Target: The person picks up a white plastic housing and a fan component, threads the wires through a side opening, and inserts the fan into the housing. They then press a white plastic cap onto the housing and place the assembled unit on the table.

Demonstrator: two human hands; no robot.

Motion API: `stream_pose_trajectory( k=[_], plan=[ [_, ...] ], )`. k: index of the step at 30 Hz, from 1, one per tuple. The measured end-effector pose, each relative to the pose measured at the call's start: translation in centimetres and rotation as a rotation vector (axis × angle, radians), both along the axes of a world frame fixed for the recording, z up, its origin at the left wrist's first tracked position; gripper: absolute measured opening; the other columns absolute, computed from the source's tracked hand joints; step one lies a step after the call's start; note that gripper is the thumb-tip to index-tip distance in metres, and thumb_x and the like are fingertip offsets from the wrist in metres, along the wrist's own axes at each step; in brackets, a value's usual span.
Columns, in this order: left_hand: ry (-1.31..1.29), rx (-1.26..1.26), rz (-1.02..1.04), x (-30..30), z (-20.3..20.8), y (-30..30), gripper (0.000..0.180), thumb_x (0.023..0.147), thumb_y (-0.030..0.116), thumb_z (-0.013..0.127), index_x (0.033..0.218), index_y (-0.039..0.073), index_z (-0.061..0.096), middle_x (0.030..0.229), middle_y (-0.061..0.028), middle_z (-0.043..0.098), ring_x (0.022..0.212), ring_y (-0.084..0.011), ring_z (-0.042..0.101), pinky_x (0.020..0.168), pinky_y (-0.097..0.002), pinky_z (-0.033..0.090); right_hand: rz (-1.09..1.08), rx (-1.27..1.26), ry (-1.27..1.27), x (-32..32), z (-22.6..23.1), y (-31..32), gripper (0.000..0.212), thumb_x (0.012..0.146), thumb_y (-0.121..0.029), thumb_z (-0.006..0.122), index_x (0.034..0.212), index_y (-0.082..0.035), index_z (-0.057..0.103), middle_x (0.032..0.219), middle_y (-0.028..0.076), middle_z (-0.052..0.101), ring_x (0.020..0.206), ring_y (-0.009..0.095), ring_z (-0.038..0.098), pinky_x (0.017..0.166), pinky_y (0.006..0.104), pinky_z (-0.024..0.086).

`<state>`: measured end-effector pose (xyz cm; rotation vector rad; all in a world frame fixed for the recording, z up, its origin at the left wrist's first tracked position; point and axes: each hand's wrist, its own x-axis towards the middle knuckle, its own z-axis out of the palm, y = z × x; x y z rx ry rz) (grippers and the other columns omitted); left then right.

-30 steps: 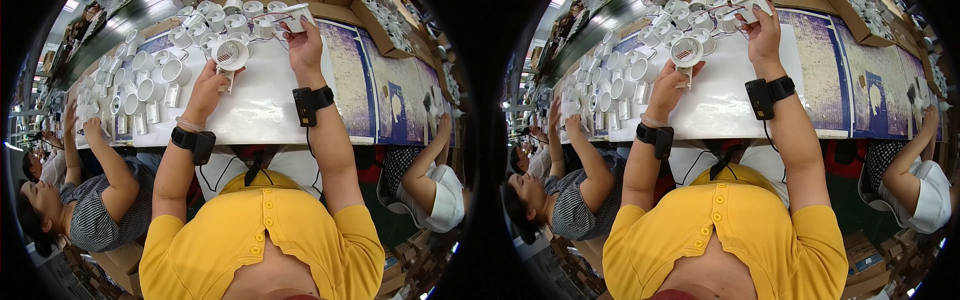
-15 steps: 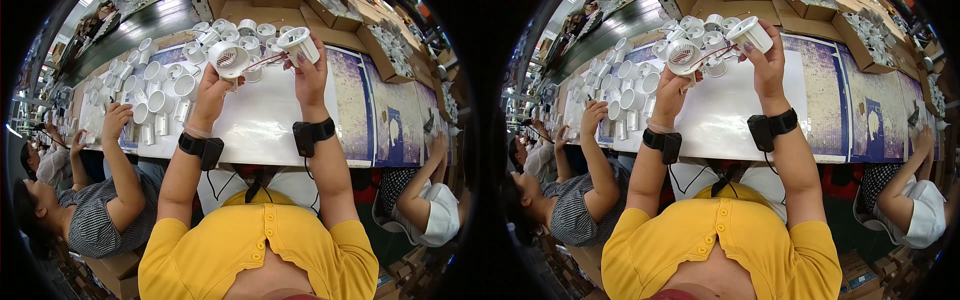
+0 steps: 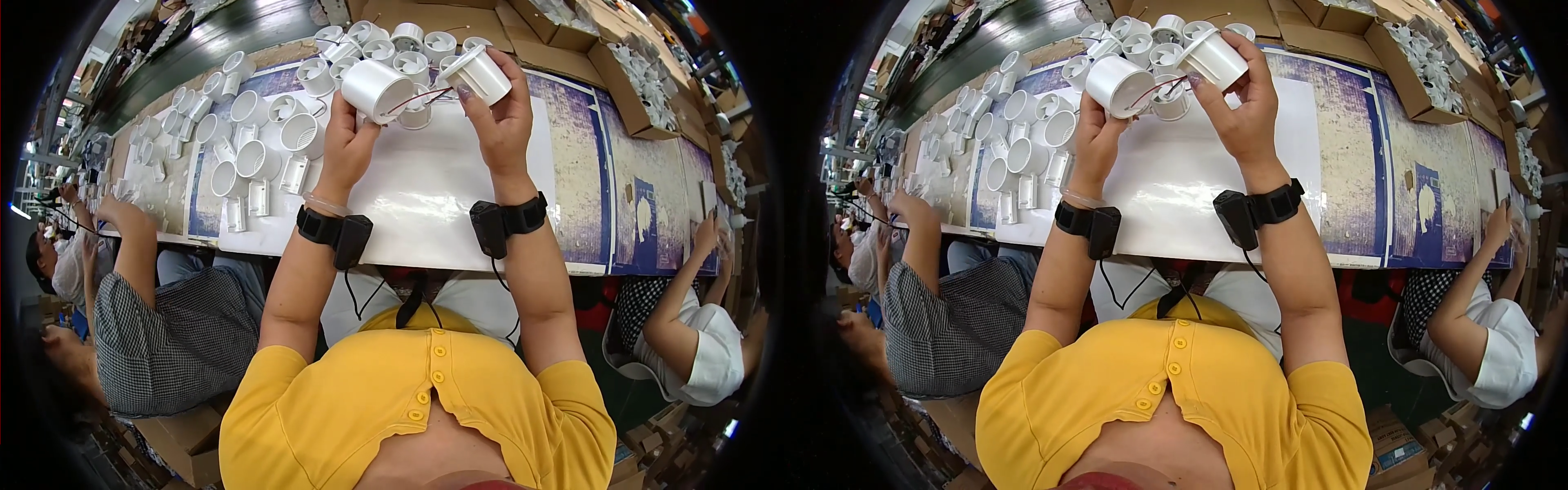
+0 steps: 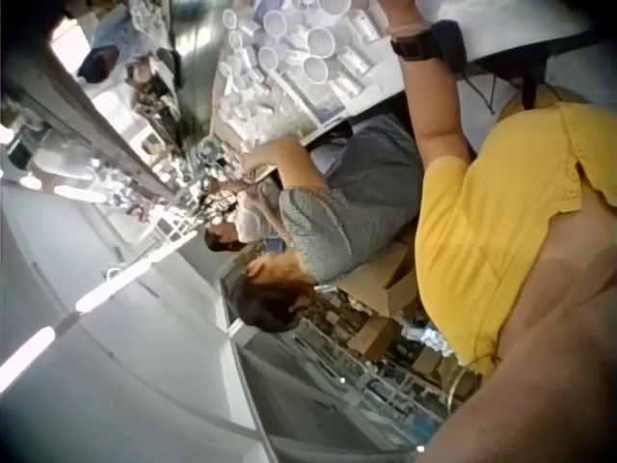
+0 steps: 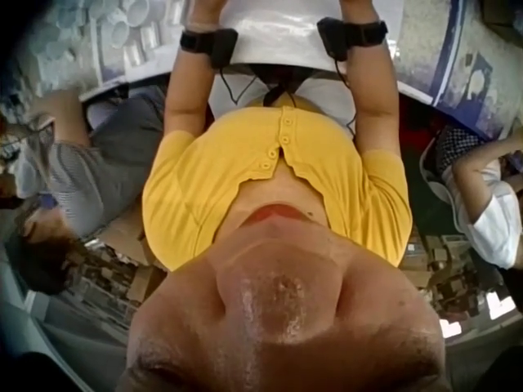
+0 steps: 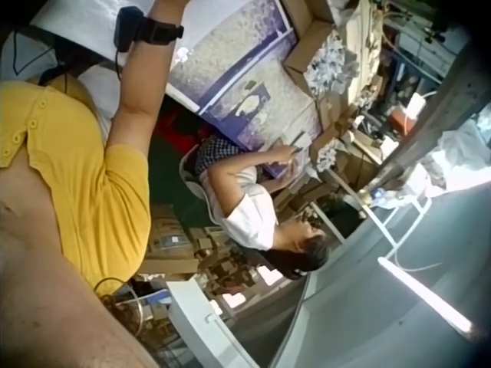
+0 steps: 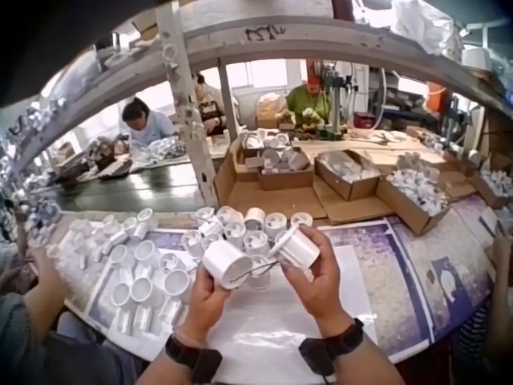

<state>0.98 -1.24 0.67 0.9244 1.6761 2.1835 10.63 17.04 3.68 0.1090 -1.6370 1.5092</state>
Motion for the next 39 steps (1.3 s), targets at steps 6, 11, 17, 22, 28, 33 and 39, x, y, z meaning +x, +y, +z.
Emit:
stream_pose_trajectory(
  k=[6, 11, 17, 22, 28, 33, 39],
  plan=[
    [0.174, -0.094, 0.084, 0.3, -0.3, 0.0, 0.046, 0.084, -0.003, 0.052, 0.128, 0.002, 0.039, 0.116, -0.0083, 0.053, 0.109, -0.0163, 0.050, 0.095, -0.0288, 0.038, -0.039, 0.046, -0.068, 0.2, -0.2, 0.1, 0.053, 0.081, -0.011, 0.069, 0.129, -0.004, 0.046, 0.115, 0.009, 0.057, 0.097, 0.014, 0.060, 0.078, 0.0255, 0.051],
    [0.145, -0.081, 0.087, 0.3, -0.2, 0.0, 0.045, 0.084, -0.002, 0.053, 0.127, 0.002, 0.039, 0.115, -0.0086, 0.053, 0.108, -0.0158, 0.050, 0.095, -0.0281, 0.038, -0.038, 0.040, -0.093, 0.2, -0.2, 0.3, 0.052, 0.080, -0.013, 0.069, 0.127, -0.005, 0.049, 0.114, 0.008, 0.058, 0.094, 0.013, 0.059, 0.074, 0.0245, 0.050],
    [0.169, -0.100, 0.091, 0.2, 0.0, -0.2, 0.044, 0.084, -0.001, 0.054, 0.126, 0.003, 0.040, 0.114, -0.0086, 0.053, 0.108, -0.0155, 0.049, 0.092, -0.0279, 0.040, -0.039, 0.059, -0.159, 0.7, 0.2, 0.4, 0.052, 0.083, -0.009, 0.066, 0.130, -0.004, 0.046, 0.116, 0.009, 0.057, 0.102, 0.015, 0.058, 0.086, 0.0275, 0.050],
    [0.206, -0.151, 0.096, 0.3, -0.1, -0.1, 0.044, 0.085, -0.001, 0.053, 0.127, 0.003, 0.039, 0.115, -0.0084, 0.053, 0.106, -0.0155, 0.050, 0.090, -0.0281, 0.041, -0.123, 0.171, -0.238, 0.7, 0.4, -0.5, 0.052, 0.081, -0.010, 0.068, 0.128, -0.004, 0.048, 0.111, 0.008, 0.059, 0.091, 0.012, 0.060, 0.075, 0.0238, 0.051],
    [0.059, -0.056, 0.046, 0.6, 0.1, 0.2, 0.044, 0.086, -0.001, 0.052, 0.128, 0.002, 0.038, 0.115, -0.0088, 0.053, 0.105, -0.0157, 0.051, 0.090, -0.0278, 0.042, -0.263, 0.290, -0.250, 0.8, 0.8, -1.0, 0.052, 0.078, -0.012, 0.072, 0.126, -0.004, 0.051, 0.109, 0.008, 0.060, 0.084, 0.009, 0.059, 0.067, 0.0217, 0.049],
    [0.110, -0.090, 0.068, 0.3, 0.2, -0.1, 0.045, 0.086, -0.001, 0.052, 0.128, 0.002, 0.038, 0.115, -0.0091, 0.052, 0.104, -0.0161, 0.051, 0.089, -0.0285, 0.043, -0.314, 0.260, -0.219, 0.1, -0.1, -0.1, 0.053, 0.077, -0.015, 0.073, 0.125, -0.004, 0.052, 0.108, 0.008, 0.060, 0.080, 0.009, 0.058, 0.063, 0.0211, 0.047],
    [0.261, -0.168, 0.129, 0.2, -0.2, 0.0, 0.047, 0.086, -0.001, 0.052, 0.130, 0.002, 0.036, 0.118, -0.0091, 0.050, 0.103, -0.0173, 0.051, 0.088, -0.0299, 0.045, -0.350, 0.437, -0.248, 0.0, -0.3, -1.0, 0.053, 0.078, -0.017, 0.073, 0.124, -0.003, 0.052, 0.107, 0.009, 0.059, 0.081, 0.010, 0.059, 0.062, 0.0222, 0.048]
  ],
)
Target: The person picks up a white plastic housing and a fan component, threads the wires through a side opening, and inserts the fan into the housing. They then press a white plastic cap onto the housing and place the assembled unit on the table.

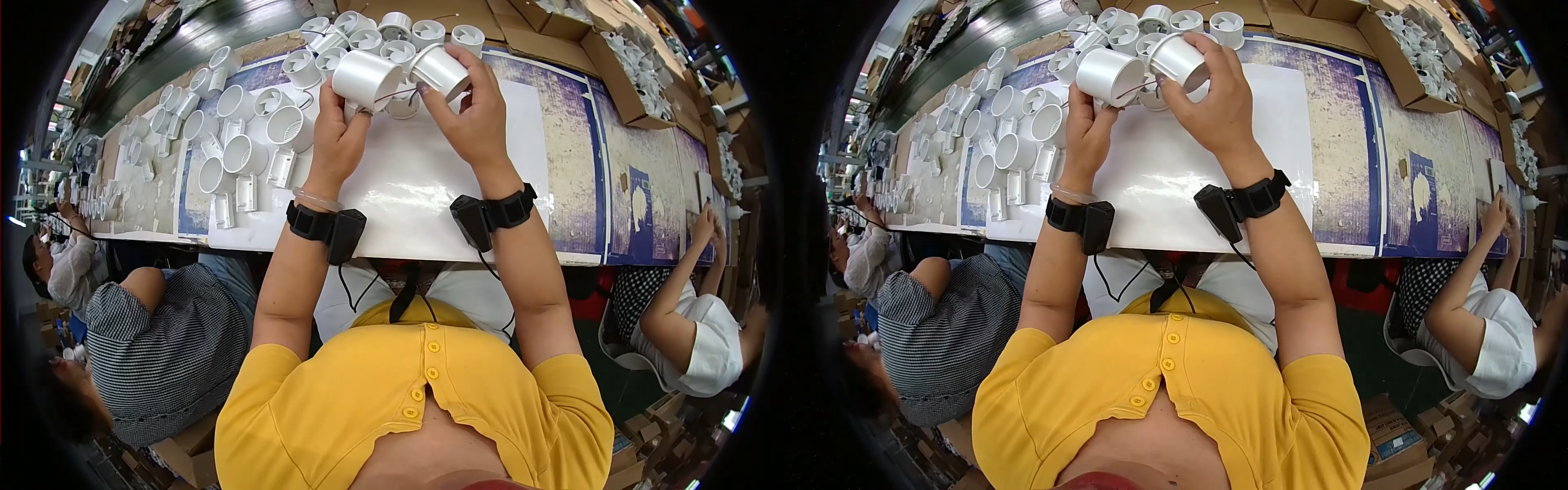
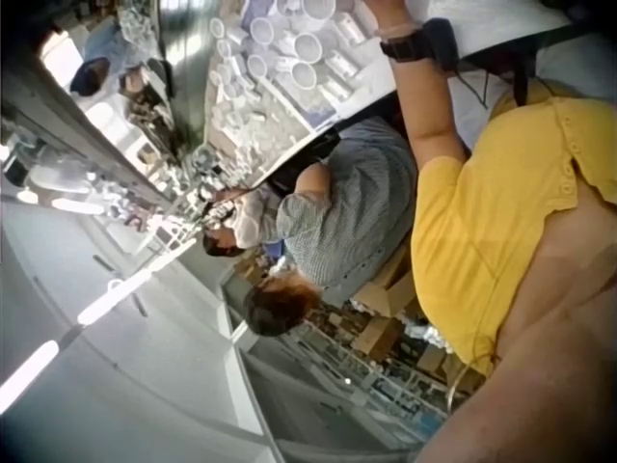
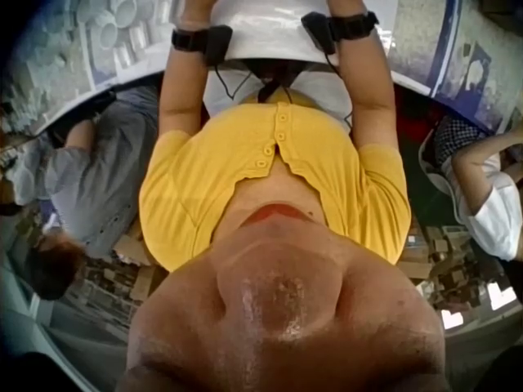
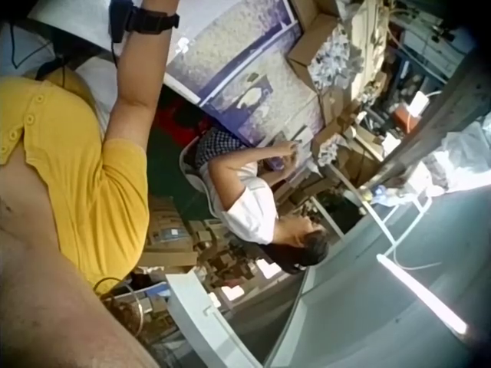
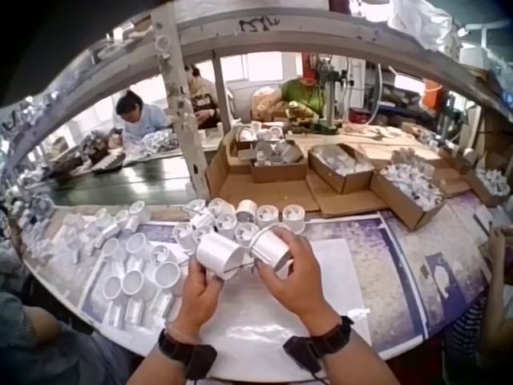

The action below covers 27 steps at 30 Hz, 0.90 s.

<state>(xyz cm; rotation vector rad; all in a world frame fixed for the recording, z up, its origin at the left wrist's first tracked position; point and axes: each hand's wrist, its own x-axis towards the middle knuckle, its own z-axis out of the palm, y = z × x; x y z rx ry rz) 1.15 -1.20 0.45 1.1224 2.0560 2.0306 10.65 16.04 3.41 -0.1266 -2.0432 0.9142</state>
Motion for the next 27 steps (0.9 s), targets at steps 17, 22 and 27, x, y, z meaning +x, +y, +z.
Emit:
stream_pose_trajectory(
  k=[17, 22, 27],
  plan=[
    [-0.398, 0.140, -0.304, 1.2, 1.0, 0.3, 0.039, 0.093, 0.005, 0.050, 0.128, 0.003, 0.031, 0.113, -0.0085, 0.048, 0.085, -0.0123, 0.056, 0.068, -0.0267, 0.052, 0.285, -0.501, -0.575, 0.9, 0.3, 1.4, 0.052, 0.084, -0.033, 0.068, 0.125, -0.004, 0.054, 0.095, 0.009, 0.063, 0.076, 0.014, 0.062, 0.062, 0.0287, 0.053],
    [-0.393, -0.088, -0.359, 1.1, 0.9, 0.0, 0.040, 0.093, 0.007, 0.052, 0.127, 0.002, 0.032, 0.108, -0.0080, 0.051, 0.078, -0.0119, 0.057, 0.067, -0.0262, 0.053, 0.107, -0.065, -0.840, 1.7, 1.3, 1.9, 0.048, 0.083, -0.037, 0.067, 0.118, -0.005, 0.060, 0.092, 0.010, 0.063, 0.078, 0.020, 0.063, 0.070, 0.0343, 0.053],
    [-0.327, -0.151, -0.309, 0.9, 0.7, -0.1, 0.040, 0.092, 0.008, 0.053, 0.126, 0.001, 0.033, 0.108, -0.0090, 0.052, 0.076, -0.0120, 0.057, 0.064, -0.0258, 0.053, 0.160, 0.063, -0.604, 1.9, 1.2, 2.3, 0.041, 0.073, -0.029, 0.075, 0.106, -0.008, 0.065, 0.111, 0.011, 0.059, 0.096, 0.026, 0.059, 0.087, 0.0372, 0.047]
  ],
)
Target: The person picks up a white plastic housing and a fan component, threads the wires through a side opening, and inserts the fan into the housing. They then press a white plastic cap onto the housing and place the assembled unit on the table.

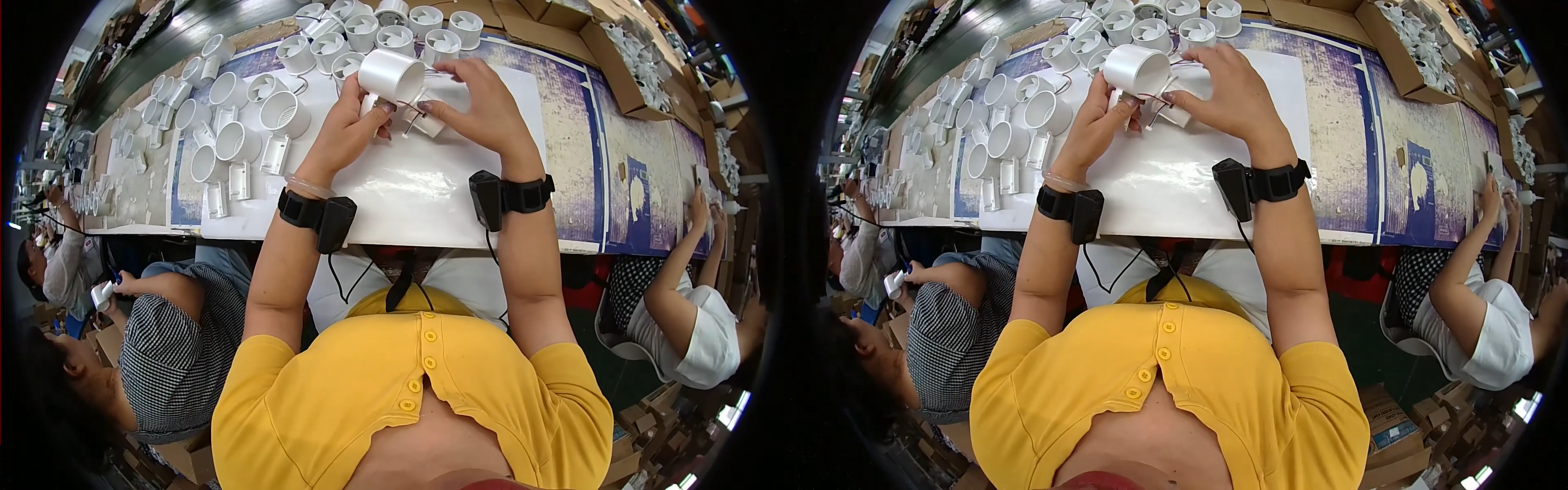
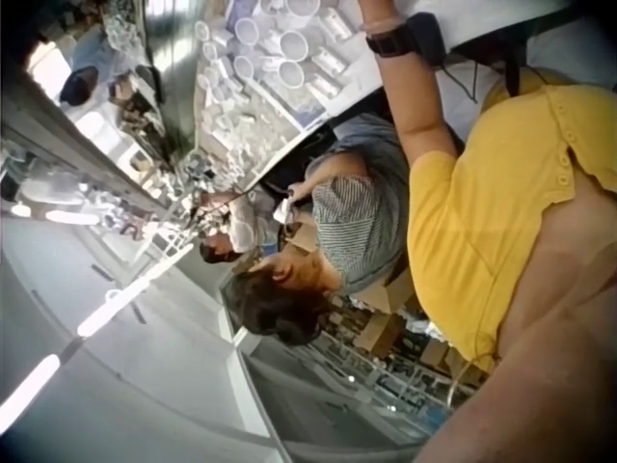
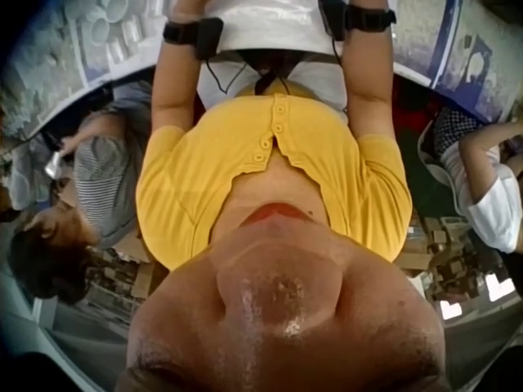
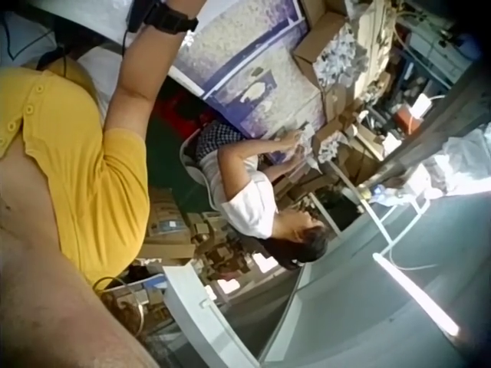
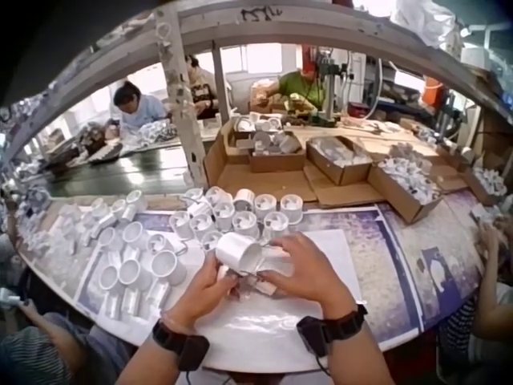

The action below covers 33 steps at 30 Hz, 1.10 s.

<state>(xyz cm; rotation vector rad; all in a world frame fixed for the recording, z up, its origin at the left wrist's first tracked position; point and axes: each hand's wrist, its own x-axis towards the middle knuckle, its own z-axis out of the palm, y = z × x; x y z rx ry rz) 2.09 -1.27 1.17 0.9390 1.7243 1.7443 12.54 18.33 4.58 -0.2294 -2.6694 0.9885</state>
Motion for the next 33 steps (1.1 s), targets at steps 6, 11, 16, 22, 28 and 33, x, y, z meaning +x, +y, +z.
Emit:
stream_pose_trajectory(
  k=[6, 11, 16, 22, 28, 33],
  plan=[
    [-0.019, 0.007, 0.035, 0.3, 0.4, -0.1, 0.041, 0.091, 0.008, 0.053, 0.126, 0.001, 0.033, 0.110, -0.0098, 0.052, 0.076, -0.0120, 0.058, 0.064, -0.0260, 0.053, 0.403, 0.129, 0.419, 0.2, 0.8, -1.1, 0.030, 0.062, -0.014, 0.079, 0.090, -0.014, 0.068, 0.133, 0.008, 0.048, 0.123, 0.029, 0.043, 0.100, 0.0384, 0.038],
    [-0.038, 0.051, 0.022, 0.2, 0.2, -0.1, 0.042, 0.092, 0.008, 0.053, 0.128, 0.001, 0.033, 0.111, -0.0093, 0.051, 0.079, -0.0120, 0.058, 0.067, -0.0261, 0.052, 0.367, 0.184, 0.475, -0.6, -0.3, -1.5, 0.020, 0.065, -0.010, 0.077, 0.083, -0.016, 0.070, 0.133, 0.007, 0.047, 0.125, 0.029, 0.039, 0.100, 0.0400, 0.037],
    [-0.186, 0.101, -0.039, -0.1, 0.4, -0.5, 0.045, 0.091, 0.008, 0.053, 0.131, 0.003, 0.033, 0.114, -0.0065, 0.051, 0.087, -0.0115, 0.057, 0.072, -0.0266, 0.050, 0.276, 0.102, 0.566, -0.5, -0.3, -1.0, 0.017, 0.066, -0.007, 0.077, 0.081, -0.014, 0.072, 0.126, 0.004, 0.053, 0.113, 0.025, 0.047, 0.090, 0.0361, 0.043],
    [-0.351, 0.135, -0.117, 0.1, 0.3, -0.5, 0.049, 0.091, 0.007, 0.054, 0.135, 0.005, 0.033, 0.116, -0.0039, 0.050, 0.092, -0.0108, 0.055, 0.076, -0.0268, 0.049, 0.282, 0.027, 0.593, -0.5, -0.6, -1.1, 0.019, 0.070, -0.004, 0.076, 0.087, -0.011, 0.073, 0.092, 0.002, 0.067, 0.080, 0.017, 0.060, 0.068, 0.0273, 0.049],
    [-0.424, 0.064, -0.172, 1.5, 0.7, 0.0, 0.049, 0.092, 0.008, 0.054, 0.136, 0.006, 0.033, 0.116, -0.0045, 0.050, 0.093, -0.0116, 0.058, 0.078, -0.0266, 0.049, 0.309, -0.178, 0.392, 0.2, -0.1, -0.8, 0.019, 0.073, -0.003, 0.073, 0.091, -0.008, 0.072, 0.078, 0.005, 0.068, 0.070, 0.017, 0.061, 0.064, 0.0258, 0.048],
    [-0.319, 0.038, -0.120, 1.3, 0.2, 0.1, 0.050, 0.091, 0.009, 0.055, 0.135, 0.005, 0.033, 0.116, -0.0057, 0.051, 0.092, -0.0125, 0.059, 0.079, -0.0273, 0.049, 0.326, -0.219, 0.357, -0.1, -0.4, -0.5, 0.015, 0.078, -0.004, 0.070, 0.093, -0.007, 0.072, 0.081, 0.006, 0.069, 0.071, 0.016, 0.063, 0.065, 0.0258, 0.049]
  ],
)
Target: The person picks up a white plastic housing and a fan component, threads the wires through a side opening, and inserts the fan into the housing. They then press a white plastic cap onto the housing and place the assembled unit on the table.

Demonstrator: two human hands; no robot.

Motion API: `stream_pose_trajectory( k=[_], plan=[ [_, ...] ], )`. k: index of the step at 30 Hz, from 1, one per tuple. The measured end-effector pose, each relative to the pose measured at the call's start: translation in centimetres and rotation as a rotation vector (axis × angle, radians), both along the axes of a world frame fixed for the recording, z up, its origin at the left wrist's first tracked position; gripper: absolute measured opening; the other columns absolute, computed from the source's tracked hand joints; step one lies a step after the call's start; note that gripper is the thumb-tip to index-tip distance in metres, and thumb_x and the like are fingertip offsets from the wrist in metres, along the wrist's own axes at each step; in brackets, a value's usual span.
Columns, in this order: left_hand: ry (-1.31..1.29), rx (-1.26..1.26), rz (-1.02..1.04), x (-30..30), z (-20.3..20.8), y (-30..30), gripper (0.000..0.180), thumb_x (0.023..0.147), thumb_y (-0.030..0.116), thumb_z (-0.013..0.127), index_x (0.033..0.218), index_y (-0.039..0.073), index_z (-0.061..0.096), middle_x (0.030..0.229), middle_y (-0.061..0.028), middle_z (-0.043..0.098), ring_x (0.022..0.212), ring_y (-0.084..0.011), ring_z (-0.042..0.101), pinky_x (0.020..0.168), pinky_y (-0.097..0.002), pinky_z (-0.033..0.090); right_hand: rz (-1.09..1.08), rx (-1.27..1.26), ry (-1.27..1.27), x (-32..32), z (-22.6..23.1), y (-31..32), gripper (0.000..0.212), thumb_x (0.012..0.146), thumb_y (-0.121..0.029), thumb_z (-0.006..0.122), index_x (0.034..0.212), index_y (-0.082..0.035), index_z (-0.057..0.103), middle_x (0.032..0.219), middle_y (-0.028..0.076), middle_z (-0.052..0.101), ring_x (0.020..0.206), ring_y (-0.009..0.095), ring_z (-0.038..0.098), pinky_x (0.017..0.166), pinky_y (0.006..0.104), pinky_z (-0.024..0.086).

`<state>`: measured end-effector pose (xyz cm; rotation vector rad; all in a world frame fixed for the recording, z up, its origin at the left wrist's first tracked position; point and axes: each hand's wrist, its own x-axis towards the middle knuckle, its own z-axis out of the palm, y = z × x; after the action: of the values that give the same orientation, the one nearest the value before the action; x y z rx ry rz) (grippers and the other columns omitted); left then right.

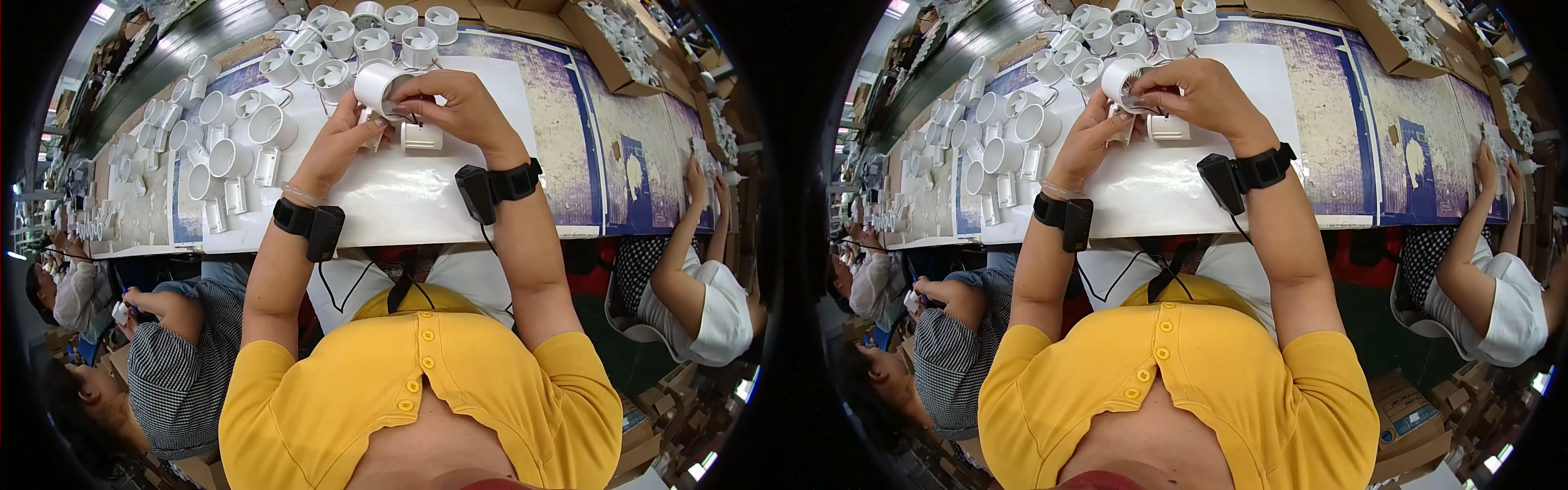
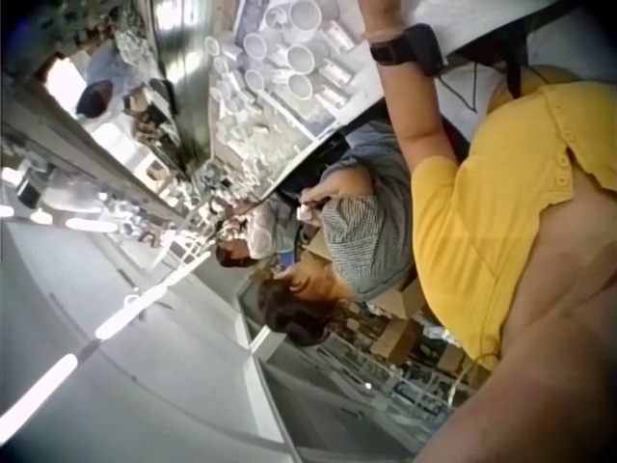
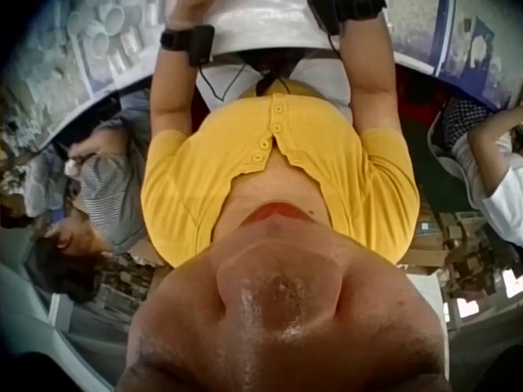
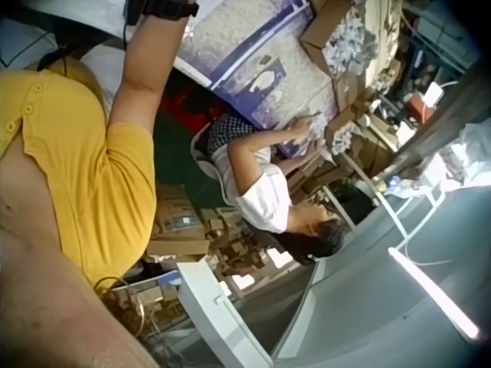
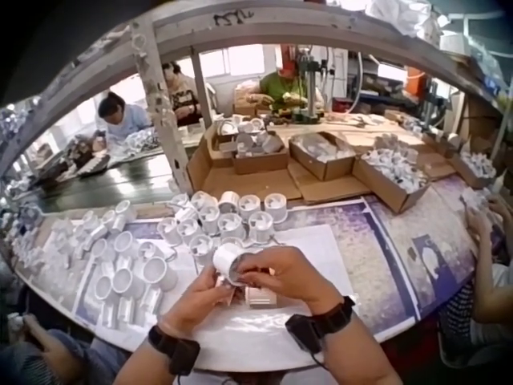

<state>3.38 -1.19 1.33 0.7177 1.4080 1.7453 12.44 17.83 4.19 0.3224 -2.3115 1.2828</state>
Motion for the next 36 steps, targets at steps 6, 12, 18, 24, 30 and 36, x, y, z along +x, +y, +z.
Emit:
stream_pose_trajectory(
  k=[6, 12, 18, 24, 30, 36],
  plan=[
    [-0.038, 0.021, 0.025, -0.4, 0.2, 0.1, 0.049, 0.089, 0.008, 0.054, 0.134, 0.003, 0.035, 0.116, -0.0065, 0.052, 0.092, -0.0128, 0.059, 0.080, -0.0271, 0.049, -0.068, 0.133, 0.079, -0.3, -0.6, -0.4, 0.014, 0.080, -0.008, 0.070, 0.094, -0.006, 0.071, 0.081, 0.005, 0.070, 0.071, 0.014, 0.063, 0.065, 0.0254, 0.049],
    [-0.011, -0.001, 0.046, -0.3, 0.5, -0.2, 0.048, 0.088, 0.006, 0.052, 0.133, 0.003, 0.037, 0.117, -0.0066, 0.052, 0.096, -0.0138, 0.058, 0.082, -0.0273, 0.049, -0.102, -0.107, -0.095, -0.3, -0.4, -0.9, 0.012, 0.079, -0.009, 0.071, 0.090, -0.006, 0.071, 0.077, 0.004, 0.069, 0.069, 0.015, 0.062, 0.066, 0.0272, 0.049],
    [0.039, 0.073, 0.056, -0.2, 0.0, 0.1, 0.049, 0.088, 0.005, 0.051, 0.134, 0.003, 0.036, 0.120, -0.0073, 0.051, 0.101, -0.0147, 0.056, 0.086, -0.0287, 0.048, -0.068, 0.029, 0.025, -0.2, -0.4, -0.8, 0.012, 0.075, -0.009, 0.074, 0.088, -0.009, 0.072, 0.085, 0.003, 0.069, 0.071, 0.015, 0.060, 0.066, 0.0271, 0.049],
    [-0.049, 0.120, 0.086, -0.4, -0.6, 0.2, 0.052, 0.087, 0.003, 0.050, 0.137, 0.003, 0.034, 0.121, -0.0078, 0.050, 0.102, -0.0152, 0.055, 0.087, -0.0292, 0.046, -0.231, 0.295, 0.322, -0.3, 0.3, -1.3, 0.014, 0.072, -0.010, 0.075, 0.085, -0.014, 0.073, 0.117, 0.002, 0.059, 0.102, 0.022, 0.051, 0.084, 0.0323, 0.045],
    [0.006, 0.082, 0.085, -0.3, -0.6, 0.2, 0.051, 0.086, 0.003, 0.050, 0.135, 0.003, 0.035, 0.121, -0.0076, 0.050, 0.099, -0.0149, 0.056, 0.084, -0.0286, 0.048, -0.225, 0.254, 0.277, -1.1, -1.2, -1.7, 0.012, 0.073, -0.012, 0.074, 0.085, -0.012, 0.072, 0.130, 0.004, 0.051, 0.119, 0.028, 0.041, 0.098, 0.0376, 0.037],
    [-0.004, 0.054, 0.068, 0.0, 0.0, 0.2, 0.047, 0.085, 0.004, 0.048, 0.132, 0.004, 0.038, 0.118, -0.0071, 0.051, 0.094, -0.0138, 0.058, 0.080, -0.0282, 0.049, -0.218, 0.265, 0.173, -1.1, -1.7, -2.0, 0.011, 0.076, -0.013, 0.072, 0.085, -0.007, 0.070, 0.133, 0.006, 0.050, 0.125, 0.029, 0.039, 0.103, 0.0394, 0.035]
  ],
)
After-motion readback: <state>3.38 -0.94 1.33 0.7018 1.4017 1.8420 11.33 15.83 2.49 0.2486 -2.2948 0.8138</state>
